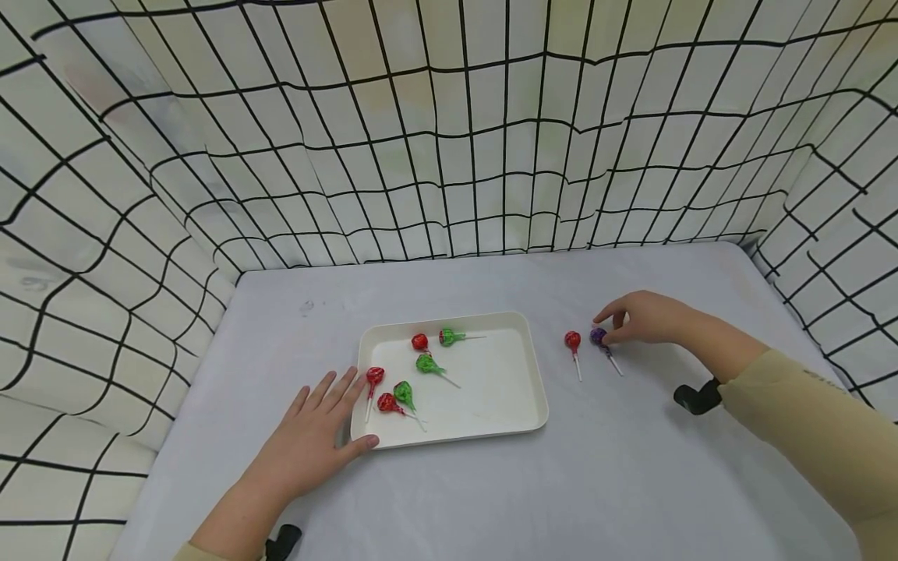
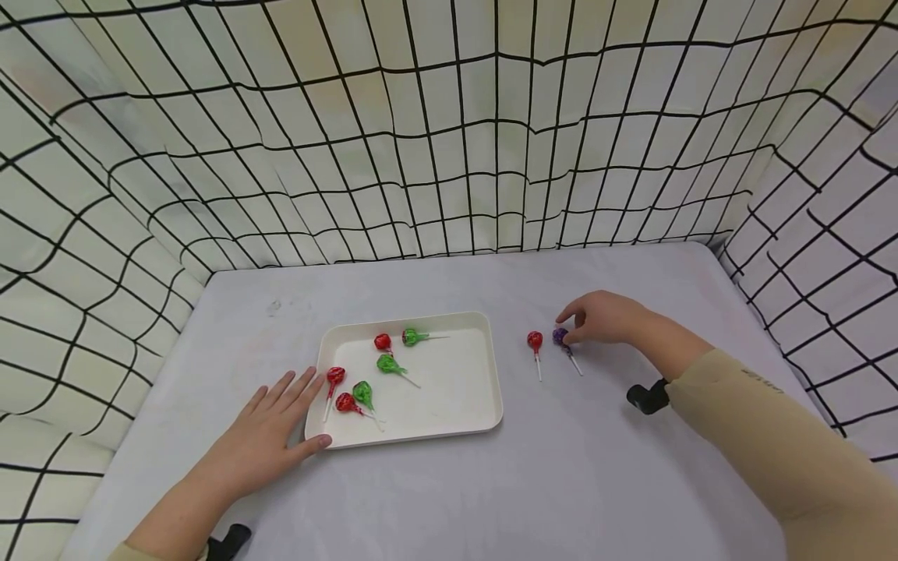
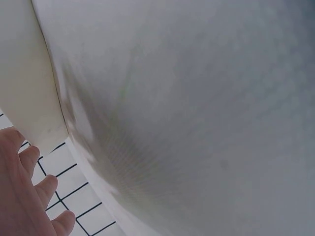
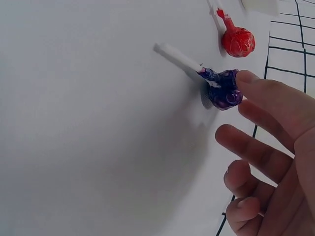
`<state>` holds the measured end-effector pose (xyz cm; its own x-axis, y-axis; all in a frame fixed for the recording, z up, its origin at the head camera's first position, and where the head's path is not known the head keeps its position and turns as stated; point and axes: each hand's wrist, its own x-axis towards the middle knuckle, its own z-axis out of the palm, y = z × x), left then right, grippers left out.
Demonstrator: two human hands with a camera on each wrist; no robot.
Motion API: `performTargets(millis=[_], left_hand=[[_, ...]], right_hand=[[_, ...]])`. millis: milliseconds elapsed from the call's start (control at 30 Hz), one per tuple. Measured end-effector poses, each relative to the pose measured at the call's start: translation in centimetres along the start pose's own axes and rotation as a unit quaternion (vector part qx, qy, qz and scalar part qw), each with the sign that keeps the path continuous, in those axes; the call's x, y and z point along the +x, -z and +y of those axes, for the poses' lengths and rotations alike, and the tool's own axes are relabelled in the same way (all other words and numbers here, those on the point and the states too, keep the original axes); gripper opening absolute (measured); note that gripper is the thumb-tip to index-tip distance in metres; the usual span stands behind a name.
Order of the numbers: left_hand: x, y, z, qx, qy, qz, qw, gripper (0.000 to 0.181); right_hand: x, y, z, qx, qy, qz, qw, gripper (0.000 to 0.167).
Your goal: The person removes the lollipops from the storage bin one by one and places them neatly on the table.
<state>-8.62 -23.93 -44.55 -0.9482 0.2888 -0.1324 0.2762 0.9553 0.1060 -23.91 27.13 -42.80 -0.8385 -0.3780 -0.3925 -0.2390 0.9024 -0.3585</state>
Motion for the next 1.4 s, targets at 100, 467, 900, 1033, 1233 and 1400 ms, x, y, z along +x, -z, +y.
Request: performTargets(millis=[100,467,900,1033,1233,1400], left_hand=[[0.01,0.01,0.00,0.002,0.001,-0.003,1.0000,0.097],[-0.09,-0.02,0.07,-0.006,0.000,0.005,1.0000,0.095],[-0.04,-0.12,0.06,0.002,0.000,0.008,1.0000,0.097],[-0.06,-0.11,0.05,0.000,0.001,0.005,1.0000,0.097],[-0.12,0.04,0.11,-0.002,0.000,0.003,1.0000,0.096],[-0.14,0.16,0.15,-0.002,0.000,0.002,1.0000,0.095]], right_hand=[[0.03,0.11,-0.03,-0.008,0.008,0.002,0.9999,0.039],[-0.06,0.43,-0.82,-0.027,0.048,0.007,0.9985,0.032],[-0.15,0.01,-0.54,-0.041,0.068,0.004,0.9968,0.030],[-0.05,0.05,-0.28,-0.039,0.065,-0.002,0.9971,0.030],[-0.07,0.11,-0.09,-0.030,0.063,-0.010,0.9975,0.030],[-0.04,0.02,0.01,-0.030,0.069,-0.003,0.9972,0.028]])
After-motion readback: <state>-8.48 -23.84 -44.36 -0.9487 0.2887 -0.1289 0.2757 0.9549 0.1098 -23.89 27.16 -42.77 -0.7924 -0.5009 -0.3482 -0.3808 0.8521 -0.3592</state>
